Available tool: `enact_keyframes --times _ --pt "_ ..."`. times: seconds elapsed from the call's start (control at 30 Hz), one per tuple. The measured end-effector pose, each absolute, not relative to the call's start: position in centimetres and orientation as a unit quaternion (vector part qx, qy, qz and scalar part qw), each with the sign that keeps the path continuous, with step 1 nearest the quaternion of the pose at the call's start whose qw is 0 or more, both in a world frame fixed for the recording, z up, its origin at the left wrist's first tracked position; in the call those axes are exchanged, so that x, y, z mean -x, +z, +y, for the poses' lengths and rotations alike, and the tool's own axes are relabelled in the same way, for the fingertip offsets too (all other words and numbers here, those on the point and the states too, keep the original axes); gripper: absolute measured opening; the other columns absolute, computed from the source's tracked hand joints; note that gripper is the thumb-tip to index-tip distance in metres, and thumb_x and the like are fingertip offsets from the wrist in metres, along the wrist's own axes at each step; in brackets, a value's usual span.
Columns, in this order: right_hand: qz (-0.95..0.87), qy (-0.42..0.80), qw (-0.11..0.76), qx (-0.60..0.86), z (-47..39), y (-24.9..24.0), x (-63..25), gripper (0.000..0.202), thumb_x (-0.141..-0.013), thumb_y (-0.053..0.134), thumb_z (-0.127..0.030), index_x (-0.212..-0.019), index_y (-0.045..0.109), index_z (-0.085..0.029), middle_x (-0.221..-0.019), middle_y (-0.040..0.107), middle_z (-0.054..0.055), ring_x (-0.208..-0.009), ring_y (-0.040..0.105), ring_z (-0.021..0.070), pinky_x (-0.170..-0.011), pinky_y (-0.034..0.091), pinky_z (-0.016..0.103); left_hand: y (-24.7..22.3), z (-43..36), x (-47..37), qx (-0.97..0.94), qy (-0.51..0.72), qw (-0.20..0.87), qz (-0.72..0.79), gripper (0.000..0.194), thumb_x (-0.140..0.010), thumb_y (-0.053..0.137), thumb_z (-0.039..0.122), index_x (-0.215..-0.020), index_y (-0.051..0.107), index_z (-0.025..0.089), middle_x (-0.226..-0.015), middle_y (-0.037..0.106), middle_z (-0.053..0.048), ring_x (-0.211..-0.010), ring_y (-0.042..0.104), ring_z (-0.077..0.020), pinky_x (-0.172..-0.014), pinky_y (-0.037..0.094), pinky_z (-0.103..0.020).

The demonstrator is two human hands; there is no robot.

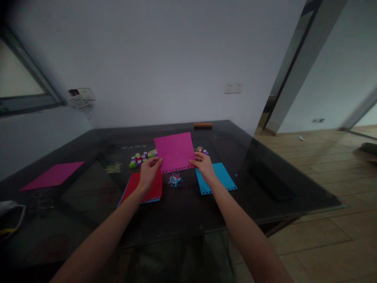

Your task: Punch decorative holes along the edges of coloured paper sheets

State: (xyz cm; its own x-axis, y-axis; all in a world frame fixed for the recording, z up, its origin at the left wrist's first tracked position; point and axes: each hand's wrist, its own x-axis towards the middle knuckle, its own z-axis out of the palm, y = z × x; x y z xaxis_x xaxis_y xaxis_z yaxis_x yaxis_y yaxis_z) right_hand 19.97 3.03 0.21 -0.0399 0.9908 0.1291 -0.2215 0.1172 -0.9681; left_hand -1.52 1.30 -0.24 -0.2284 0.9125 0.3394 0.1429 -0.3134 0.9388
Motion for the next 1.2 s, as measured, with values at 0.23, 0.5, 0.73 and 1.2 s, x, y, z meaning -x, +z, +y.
enact_keyframes --times 0.23,0.5,0.73,1.2 --pt "-0.469 0.502 0.599 0.412 3.7 -0.1 -20.4 0.028 -0.060 0.071 -0.039 -0.079 0.064 -0.020 -0.074 0.067 0.003 -0.066 0.062 0.0172 -0.064 0.051 0.032 -0.9 1.7 1.6 -0.557 0.580 0.347 0.483 0.022 -0.067 0.064 0.035 -0.073 0.064 0.014 -0.068 0.063 -0.002 -0.066 0.057 -0.0153 -0.063 0.044 -0.025" --pt "-0.468 0.483 0.615 0.412 4.0 -0.1 -21.2 0.030 -0.058 0.073 -0.037 -0.079 0.063 -0.019 -0.065 0.065 0.001 -0.057 0.059 0.0148 -0.056 0.046 0.027 0.0 0.6 0.7 -0.578 0.609 0.308 0.448 0.042 -0.075 0.059 0.030 -0.115 0.050 0.017 -0.080 0.063 -0.003 -0.075 0.060 -0.0146 -0.070 0.047 -0.027" --pt "-0.495 0.447 0.596 0.448 3.3 1.8 -23.5 0.033 -0.055 0.074 -0.033 -0.080 0.062 -0.016 -0.069 0.064 0.001 -0.055 0.056 0.0121 -0.052 0.043 0.025 1.4 -0.2 -1.0 -0.658 0.546 0.243 0.459 0.021 -0.078 0.055 0.030 -0.092 0.065 0.017 -0.084 0.066 -0.005 -0.072 0.060 -0.0149 -0.068 0.048 -0.028" --pt "-0.466 0.363 0.520 0.617 1.0 -2.3 -35.2 0.045 -0.054 0.075 -0.035 -0.091 0.061 -0.013 -0.062 0.063 0.003 -0.045 0.053 0.0120 -0.040 0.039 0.022 -1.2 -1.9 -8.1 -0.780 0.432 0.160 0.425 0.025 -0.084 0.046 0.019 -0.106 0.058 0.020 -0.097 0.054 -0.005 -0.092 0.053 -0.0160 -0.084 0.044 -0.031"
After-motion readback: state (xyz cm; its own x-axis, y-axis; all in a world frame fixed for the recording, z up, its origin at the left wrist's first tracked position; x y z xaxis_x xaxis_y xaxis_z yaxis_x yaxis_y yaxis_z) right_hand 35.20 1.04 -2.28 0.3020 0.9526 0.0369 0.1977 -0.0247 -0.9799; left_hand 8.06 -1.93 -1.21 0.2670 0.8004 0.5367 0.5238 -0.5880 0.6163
